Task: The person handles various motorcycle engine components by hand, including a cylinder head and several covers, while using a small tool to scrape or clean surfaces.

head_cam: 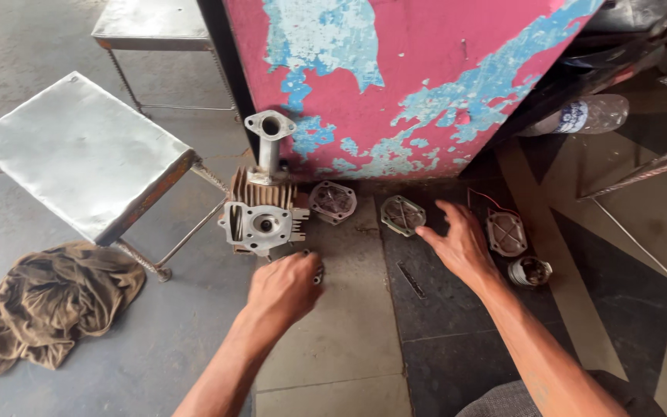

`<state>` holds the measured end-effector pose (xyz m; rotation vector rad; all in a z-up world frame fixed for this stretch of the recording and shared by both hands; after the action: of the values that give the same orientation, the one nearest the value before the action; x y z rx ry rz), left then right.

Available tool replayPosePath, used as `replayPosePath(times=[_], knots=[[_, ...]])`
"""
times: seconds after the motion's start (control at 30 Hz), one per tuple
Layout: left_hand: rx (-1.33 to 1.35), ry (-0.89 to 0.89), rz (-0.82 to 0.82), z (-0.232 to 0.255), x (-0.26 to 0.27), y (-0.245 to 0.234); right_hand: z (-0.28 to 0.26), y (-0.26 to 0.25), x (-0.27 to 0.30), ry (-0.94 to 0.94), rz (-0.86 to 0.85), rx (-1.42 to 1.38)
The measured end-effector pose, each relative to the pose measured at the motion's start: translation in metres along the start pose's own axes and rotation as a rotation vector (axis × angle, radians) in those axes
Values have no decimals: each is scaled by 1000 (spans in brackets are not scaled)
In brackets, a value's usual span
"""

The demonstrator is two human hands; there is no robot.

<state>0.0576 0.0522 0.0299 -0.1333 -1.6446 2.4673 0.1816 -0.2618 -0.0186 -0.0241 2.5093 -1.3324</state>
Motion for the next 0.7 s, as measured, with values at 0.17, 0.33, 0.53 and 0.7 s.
replayPosePath(times=[0.17,0.33,0.53,0.7], knots=[[55,8,-33,13,-7,1,-17,27,-25,-36,-114,133],[-10,-88,-201,10,-5,11,-43,36,-16,93,-269,163],[119,-16,-61,36,-2,8,-98,54,32,-208,-438,-8],[172,7,-23,40,0,23,-97,51,32,-191,-434,-7]])
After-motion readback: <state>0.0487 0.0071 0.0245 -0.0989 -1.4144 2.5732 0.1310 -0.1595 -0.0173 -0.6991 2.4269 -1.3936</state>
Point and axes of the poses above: each hand's wrist, its own x-axis away from the middle knuckle, its own y-axis out of the palm, z = x × y, the point moved 4 cm from there along -x, towards the middle knuckle, and after that the axes turned 1 degree about x, right-handed, at the moved point
